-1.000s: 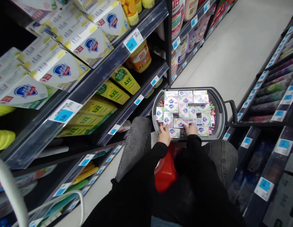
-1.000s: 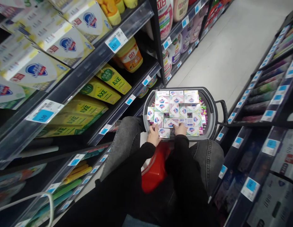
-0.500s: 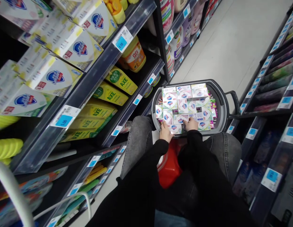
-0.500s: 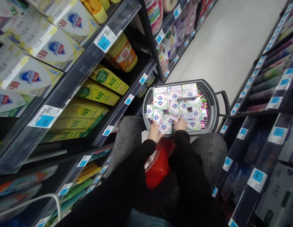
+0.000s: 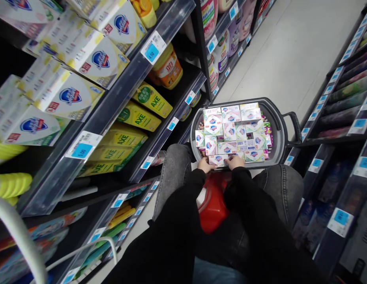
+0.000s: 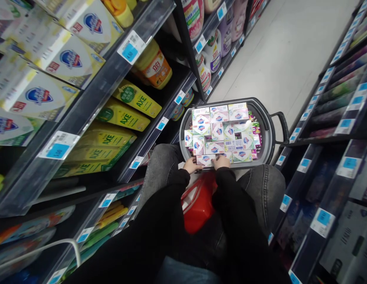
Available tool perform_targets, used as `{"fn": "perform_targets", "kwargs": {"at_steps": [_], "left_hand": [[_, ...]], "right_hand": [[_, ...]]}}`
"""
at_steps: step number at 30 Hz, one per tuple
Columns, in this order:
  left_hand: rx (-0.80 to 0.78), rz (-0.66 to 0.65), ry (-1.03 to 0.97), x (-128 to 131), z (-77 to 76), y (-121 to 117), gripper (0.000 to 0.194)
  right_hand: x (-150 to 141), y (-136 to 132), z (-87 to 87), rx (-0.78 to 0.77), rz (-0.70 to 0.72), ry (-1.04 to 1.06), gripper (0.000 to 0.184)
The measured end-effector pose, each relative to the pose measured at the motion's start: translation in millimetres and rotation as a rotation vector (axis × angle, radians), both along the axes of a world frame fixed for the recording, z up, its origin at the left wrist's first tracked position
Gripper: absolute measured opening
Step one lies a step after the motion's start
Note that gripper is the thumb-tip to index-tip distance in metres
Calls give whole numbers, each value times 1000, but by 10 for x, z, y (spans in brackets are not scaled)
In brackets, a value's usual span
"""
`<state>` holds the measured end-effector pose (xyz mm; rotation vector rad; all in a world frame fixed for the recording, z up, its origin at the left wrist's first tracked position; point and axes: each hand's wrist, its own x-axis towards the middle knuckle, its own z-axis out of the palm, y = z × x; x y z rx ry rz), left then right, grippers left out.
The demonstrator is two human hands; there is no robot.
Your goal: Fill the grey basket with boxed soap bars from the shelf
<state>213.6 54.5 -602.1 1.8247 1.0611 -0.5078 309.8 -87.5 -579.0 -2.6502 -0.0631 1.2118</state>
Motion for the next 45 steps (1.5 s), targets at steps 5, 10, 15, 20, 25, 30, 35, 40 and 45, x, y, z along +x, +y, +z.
{"fn": "perform_targets", "kwargs": {"at_steps": [5,10,15,20,25,30,35,40,45], "left_hand": [[-26,-10,45,10,44,55,47],[36,-5,79,16,89,55,34],[73,16,111,10,76,64,32],[76,11,131,21,102,55,32],[74,8,153,54,127,53,29],[84,13,160,79,124,35,26],[96,5,161,92,84,-10,26],[96,-41,164,45,175,-140,35],[63,-68,159,-5,296,-200,35]], "right_hand": [[-36,58,47,7,36,-11,25],[-53,86,118,0,27,-2,26],[-76,117,110,6,46,-12,25],[-74,140,124,-1,45,2,28],[-32,110,131,15,32,41,34],[-27,12,62,10,21,15,37],[-156,-36,16,35,125,-89,37],[-316,-15,54,42,115,-106,39],[-367,-9,58,-31,141,-160,29]]}}
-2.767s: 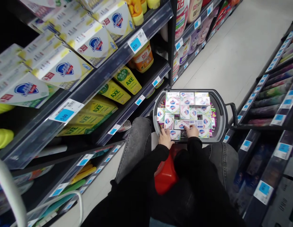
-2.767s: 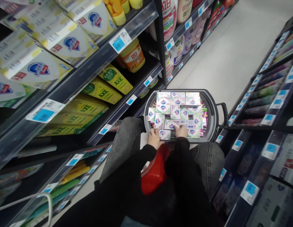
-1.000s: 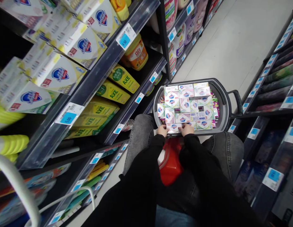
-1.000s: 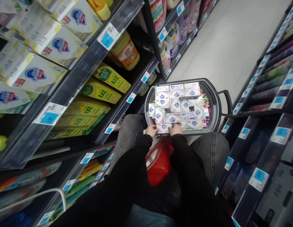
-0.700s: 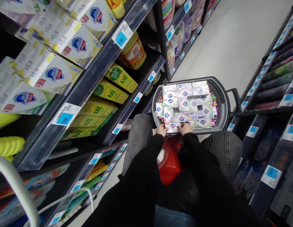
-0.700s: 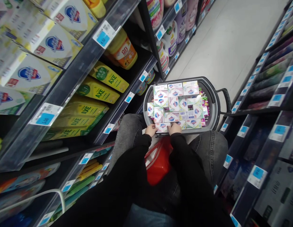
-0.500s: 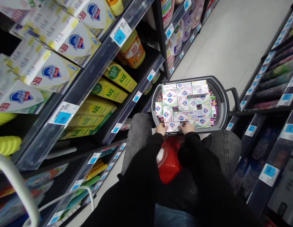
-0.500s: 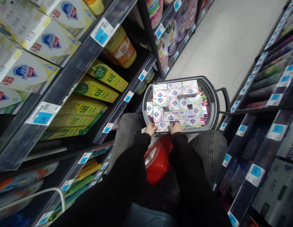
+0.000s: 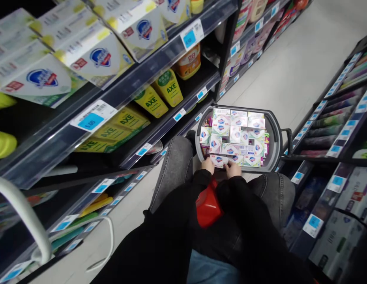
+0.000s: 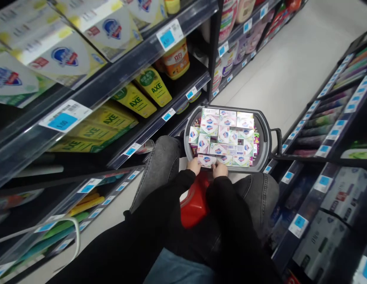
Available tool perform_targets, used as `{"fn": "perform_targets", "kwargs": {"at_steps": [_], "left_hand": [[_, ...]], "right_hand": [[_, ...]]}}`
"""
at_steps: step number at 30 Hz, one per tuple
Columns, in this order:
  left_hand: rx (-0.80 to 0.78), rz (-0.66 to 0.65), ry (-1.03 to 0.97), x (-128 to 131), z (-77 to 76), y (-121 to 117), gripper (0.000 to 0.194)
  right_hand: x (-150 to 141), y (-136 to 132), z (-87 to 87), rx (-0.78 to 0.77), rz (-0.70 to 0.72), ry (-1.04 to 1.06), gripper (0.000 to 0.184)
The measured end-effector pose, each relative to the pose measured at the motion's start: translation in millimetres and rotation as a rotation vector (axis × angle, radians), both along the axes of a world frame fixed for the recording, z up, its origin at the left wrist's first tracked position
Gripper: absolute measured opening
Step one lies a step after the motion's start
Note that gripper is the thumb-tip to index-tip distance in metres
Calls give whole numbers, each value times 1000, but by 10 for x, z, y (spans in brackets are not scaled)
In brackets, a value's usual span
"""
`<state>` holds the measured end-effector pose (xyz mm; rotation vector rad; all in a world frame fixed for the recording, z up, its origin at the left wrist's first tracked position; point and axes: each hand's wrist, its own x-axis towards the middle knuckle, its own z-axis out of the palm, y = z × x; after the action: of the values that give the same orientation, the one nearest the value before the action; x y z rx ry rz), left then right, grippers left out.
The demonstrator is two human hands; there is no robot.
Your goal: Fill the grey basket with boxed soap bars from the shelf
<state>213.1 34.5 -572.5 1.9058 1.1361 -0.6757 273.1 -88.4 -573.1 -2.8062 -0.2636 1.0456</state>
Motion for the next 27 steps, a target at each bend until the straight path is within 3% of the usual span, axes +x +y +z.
{"fn": "perform_targets", "kwargs": {"at_steps": [7,27], "left_hand": [[-46,12,-28,-1,-12,83,33],[-14,-5,-46,50,28,181,32]], "right_hand": [[17,56,-61,31,2,-100,28],[80,70,-170,129,-176,-76,24]]}}
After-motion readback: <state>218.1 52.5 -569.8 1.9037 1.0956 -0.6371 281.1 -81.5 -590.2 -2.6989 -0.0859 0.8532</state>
